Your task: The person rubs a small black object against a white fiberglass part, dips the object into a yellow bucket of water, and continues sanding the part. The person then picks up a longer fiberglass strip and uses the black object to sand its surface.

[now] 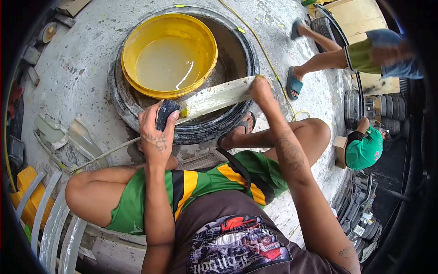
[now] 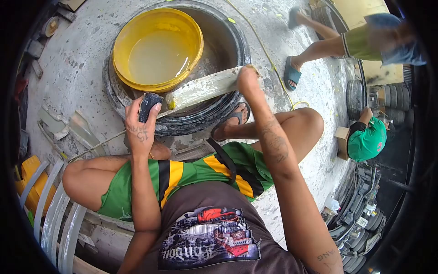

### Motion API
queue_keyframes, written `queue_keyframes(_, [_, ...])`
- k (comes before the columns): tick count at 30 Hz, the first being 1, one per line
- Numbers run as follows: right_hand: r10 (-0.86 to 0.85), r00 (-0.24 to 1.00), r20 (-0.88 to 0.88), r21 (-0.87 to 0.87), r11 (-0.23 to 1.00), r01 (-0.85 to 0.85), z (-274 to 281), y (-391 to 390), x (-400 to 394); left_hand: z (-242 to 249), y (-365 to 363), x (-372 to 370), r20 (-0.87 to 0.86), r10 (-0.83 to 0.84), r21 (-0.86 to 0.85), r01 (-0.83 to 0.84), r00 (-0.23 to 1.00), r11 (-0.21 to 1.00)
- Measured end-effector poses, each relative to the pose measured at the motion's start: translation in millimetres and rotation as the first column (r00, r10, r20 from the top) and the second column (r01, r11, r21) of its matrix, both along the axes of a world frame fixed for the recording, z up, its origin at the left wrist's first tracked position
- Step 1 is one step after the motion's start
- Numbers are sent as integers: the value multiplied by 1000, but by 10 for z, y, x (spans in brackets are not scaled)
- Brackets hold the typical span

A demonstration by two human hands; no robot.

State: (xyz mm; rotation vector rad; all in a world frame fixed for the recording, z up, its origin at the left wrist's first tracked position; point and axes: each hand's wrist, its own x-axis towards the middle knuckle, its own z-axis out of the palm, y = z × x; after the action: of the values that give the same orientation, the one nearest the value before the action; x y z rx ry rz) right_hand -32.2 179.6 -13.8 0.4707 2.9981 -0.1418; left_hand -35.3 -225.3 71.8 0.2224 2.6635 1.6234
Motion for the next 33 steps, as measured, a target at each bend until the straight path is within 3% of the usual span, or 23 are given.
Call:
queue_keyframes(1, [-46,993,108,-36,998,50,-14,-202,-27,9,9,-7,0,-5,4,5,1000,1000])
queue_keyframes(3, [38,995,95,-277,961,-10,344,-788,-20,20,36,-8,-18,-14,6,14,1000,1000])
queue_keyframes(5, [125,992,-30,-237,963,-128,232,-882,-8,5,61,-6,-13,-18,8,18,1000,1000])
queue_keyframes(6, [77,996,54,-334,941,-55,288,-755,-27,-9,57,-8,-28,-23,7,23,999,1000])
queue_keyframes(7, [109,988,-107,-62,991,-116,-1,-471,27,-24,48,-13,-45,-24,5,25,999,1000])
queue_keyframes(9, [-57,997,46,-40,997,59,209,-204,-47,-91,31,-16,-72,-16,-4,16,997,1000])
queue_keyframes(11, [-32,998,54,-66,997,36,282,-295,-70,-91,22,-14,-96,-14,-11,13,995,1000])
queue_keyframes(13, [-31,997,75,-211,976,46,321,-703,-23,-39,62,-6,-91,-22,5,22,996,1000])
queue_keyframes(15, [149,985,-81,-266,949,-166,139,-986,35,-15,87,5,-40,-63,21,64,997,998])
queue_keyframes(16, [168,973,-158,-177,965,-195,97,-998,62,-40,87,6,-44,-52,18,52,998,998])
queue_keyframes(19, [103,973,-209,-169,976,-139,172,-568,40,-71,51,26,-28,-44,8,44,999,999])
queue_keyframes(20, [-5,1000,-16,-168,986,2,363,-467,-9,-71,51,22,-21,-30,2,30,999,1000])
queue_keyframes(23, [97,967,-234,-59,992,-114,181,-382,17,-92,60,44,-21,-34,-7,34,999,999])
queue_keyframes(29, [114,993,-35,-432,894,-118,449,-674,1,-63,79,55,-45,-57,-38,55,997,998])
queue_keyframes(33, [50,965,-257,-338,931,-139,661,-58,-454,-157,32,55,-79,-56,-76,50,995,996])
